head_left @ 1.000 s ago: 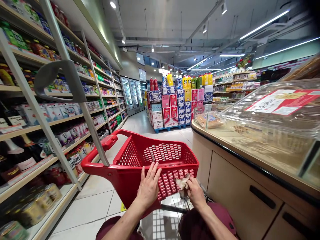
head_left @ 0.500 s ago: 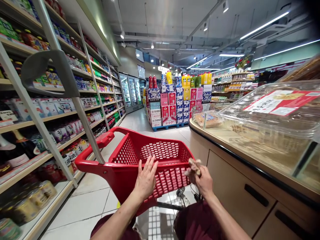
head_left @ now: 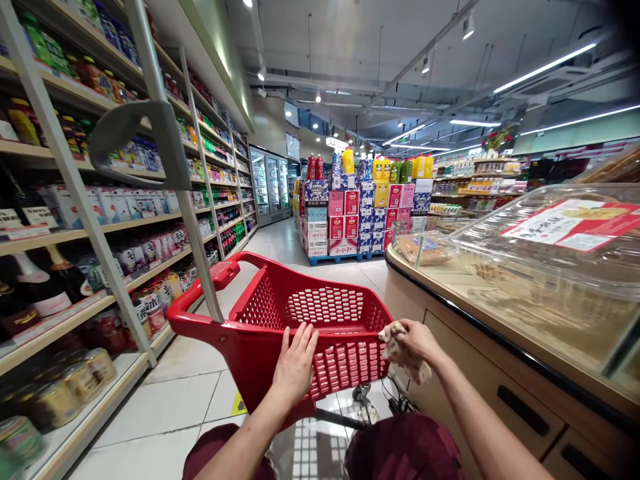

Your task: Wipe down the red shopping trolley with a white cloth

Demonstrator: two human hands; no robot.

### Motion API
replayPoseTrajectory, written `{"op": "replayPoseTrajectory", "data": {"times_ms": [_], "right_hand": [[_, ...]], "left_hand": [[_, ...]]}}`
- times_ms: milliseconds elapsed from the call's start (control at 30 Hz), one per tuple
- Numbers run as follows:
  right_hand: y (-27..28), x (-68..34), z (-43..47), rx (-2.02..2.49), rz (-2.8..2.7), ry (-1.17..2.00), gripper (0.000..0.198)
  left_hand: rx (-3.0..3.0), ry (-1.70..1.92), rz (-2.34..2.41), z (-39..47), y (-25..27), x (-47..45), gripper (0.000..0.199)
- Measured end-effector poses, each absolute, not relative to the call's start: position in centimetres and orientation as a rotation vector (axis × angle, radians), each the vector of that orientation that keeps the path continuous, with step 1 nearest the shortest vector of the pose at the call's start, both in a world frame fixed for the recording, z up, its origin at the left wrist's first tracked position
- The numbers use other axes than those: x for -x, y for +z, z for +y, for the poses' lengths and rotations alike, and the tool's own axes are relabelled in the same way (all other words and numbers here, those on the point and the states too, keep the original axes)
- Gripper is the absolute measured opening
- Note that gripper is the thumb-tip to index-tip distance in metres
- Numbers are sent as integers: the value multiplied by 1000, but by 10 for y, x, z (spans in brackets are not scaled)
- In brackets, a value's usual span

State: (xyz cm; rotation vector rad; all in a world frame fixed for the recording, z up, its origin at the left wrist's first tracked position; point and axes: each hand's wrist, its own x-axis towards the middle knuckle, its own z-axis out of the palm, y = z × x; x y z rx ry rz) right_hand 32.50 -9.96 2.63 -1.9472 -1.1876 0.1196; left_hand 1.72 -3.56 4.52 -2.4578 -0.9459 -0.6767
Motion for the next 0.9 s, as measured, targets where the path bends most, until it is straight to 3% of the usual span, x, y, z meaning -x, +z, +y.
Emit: {"op": "replayPoseTrajectory", "data": {"times_ms": [67,167,433,633,900], "right_hand": [[46,-334,-91,1895,-1326,343,27],[55,-337,-80,1854,-1395,432,22],[19,-310,-66,2000,-1062,-85,34],[-8,-299,-77,1886,-1483,-252,39],[18,-229,-60,1686,-1690,-294,38]], "left_hand": [[2479,-672,-936,-36,46,-18,55],[2495,-676,-937,-37,46,-18,53],[2501,-664,-950,-38,44,-15,53],[2534,-573,-1006,-40,45,-17,53],[2564,-431,-1075,-45,53,-17,57]]}}
